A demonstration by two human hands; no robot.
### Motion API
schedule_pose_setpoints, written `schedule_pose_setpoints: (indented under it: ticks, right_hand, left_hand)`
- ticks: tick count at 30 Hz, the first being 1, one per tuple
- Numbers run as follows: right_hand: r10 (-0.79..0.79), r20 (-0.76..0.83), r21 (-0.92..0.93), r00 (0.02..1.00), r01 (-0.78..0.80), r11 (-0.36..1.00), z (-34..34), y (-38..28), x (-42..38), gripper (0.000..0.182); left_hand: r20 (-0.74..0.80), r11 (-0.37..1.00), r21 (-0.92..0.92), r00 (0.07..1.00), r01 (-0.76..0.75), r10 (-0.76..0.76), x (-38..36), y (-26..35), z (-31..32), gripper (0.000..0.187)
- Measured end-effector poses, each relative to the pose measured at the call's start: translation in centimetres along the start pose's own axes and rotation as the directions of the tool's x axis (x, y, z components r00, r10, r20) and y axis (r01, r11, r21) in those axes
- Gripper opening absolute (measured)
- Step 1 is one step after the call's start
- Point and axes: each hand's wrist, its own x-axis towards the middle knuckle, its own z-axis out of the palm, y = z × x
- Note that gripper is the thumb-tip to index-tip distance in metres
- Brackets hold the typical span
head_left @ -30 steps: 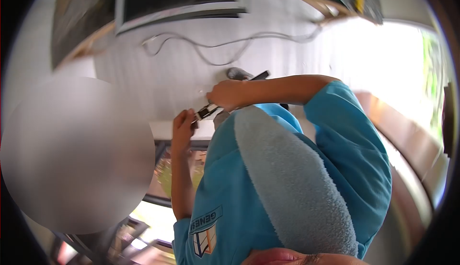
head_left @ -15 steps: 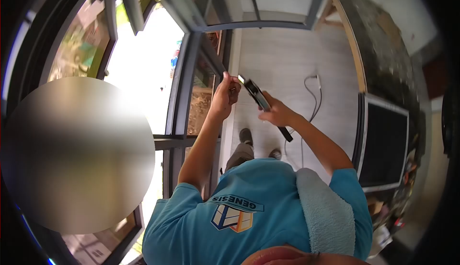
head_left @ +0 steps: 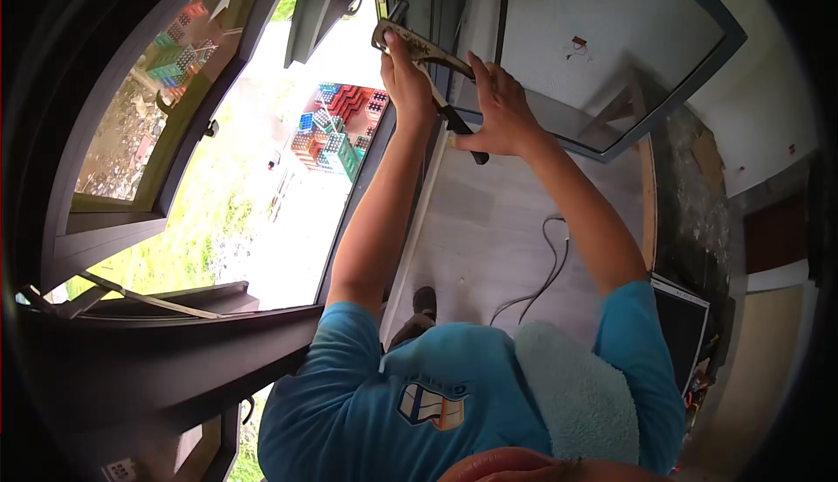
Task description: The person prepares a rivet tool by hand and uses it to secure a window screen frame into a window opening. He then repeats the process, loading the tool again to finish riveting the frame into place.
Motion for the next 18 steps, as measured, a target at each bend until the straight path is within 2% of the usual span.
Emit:
schedule_pose_setpoints:
  ticks: [2, 6, 7, 10, 11, 12, 14, 16, 18]
  right_hand:
    - [-0.064, -0.142, -0.093, 0.988, 0.051, 0.994, -0.1, 0.3, 0.1, 0.126]
    - [-0.018, -0.063, 0.188, 0.998, 0.03, 0.982, 1.3, 1.6, 0.9, 0.121]
    - [-0.055, -0.102, 0.234, 0.993, 0.077, 0.969, 1.7, 1.9, 1.1, 0.118]
    - [-0.084, 0.029, 0.454, 0.996, 0.062, 0.889, 2.4, 2.8, 0.9, 0.119]
    - [-0.107, 0.083, 0.475, 0.991, 0.055, 0.878, 3.4, 2.9, 0.2, 0.117]
    - [-0.085, 0.174, 0.502, 0.981, -0.014, 0.865, 5.2, 3.4, -0.7, 0.117]
    - [-0.116, 0.213, 0.468, 0.97, 0.003, 0.884, 8.4, 4.0, -2.4, 0.118]
    - [-0.081, 0.266, 0.356, 0.961, -0.019, 0.934, 11.3, 5.3, -3.3, 0.114]
    - [-0.072, 0.313, 0.307, 0.947, -0.029, 0.951, 12.8, 6.1, -3.5, 0.114]
  left_hand:
    - [0.026, 0.997, 0.042, 0.997, -0.071, 0.07, 1.8, 0.5, 1.0, 0.048]
    - [0.057, 0.989, 0.137, 0.997, -0.051, 0.044, 1.0, 1.2, 2.5, 0.045]
    - [0.057, 0.984, 0.137, 0.992, -0.118, 0.111, 1.7, 0.2, 2.5, 0.044]
    - [0.129, 0.986, 0.123, 0.984, 0.109, -0.125, 1.6, 0.0, 0.5, 0.045]
    - [0.127, 0.962, 0.07, 0.954, 0.265, -0.272, 0.6, 0.1, -0.3, 0.047]
    - [0.114, 0.953, -0.03, 0.948, 0.303, -0.297, -0.6, -0.9, -1.3, 0.049]
    - [0.088, 0.91, -0.236, 0.94, 0.342, -0.33, -2.0, -5.1, -4.3, 0.052]
    - [0.011, 0.876, -0.306, 0.922, 0.373, -0.388, -2.7, -10.4, -7.7, 0.054]
    - [-0.06, 0.858, -0.344, 0.904, 0.38, -0.424, -3.2, -12.4, -8.9, 0.057]
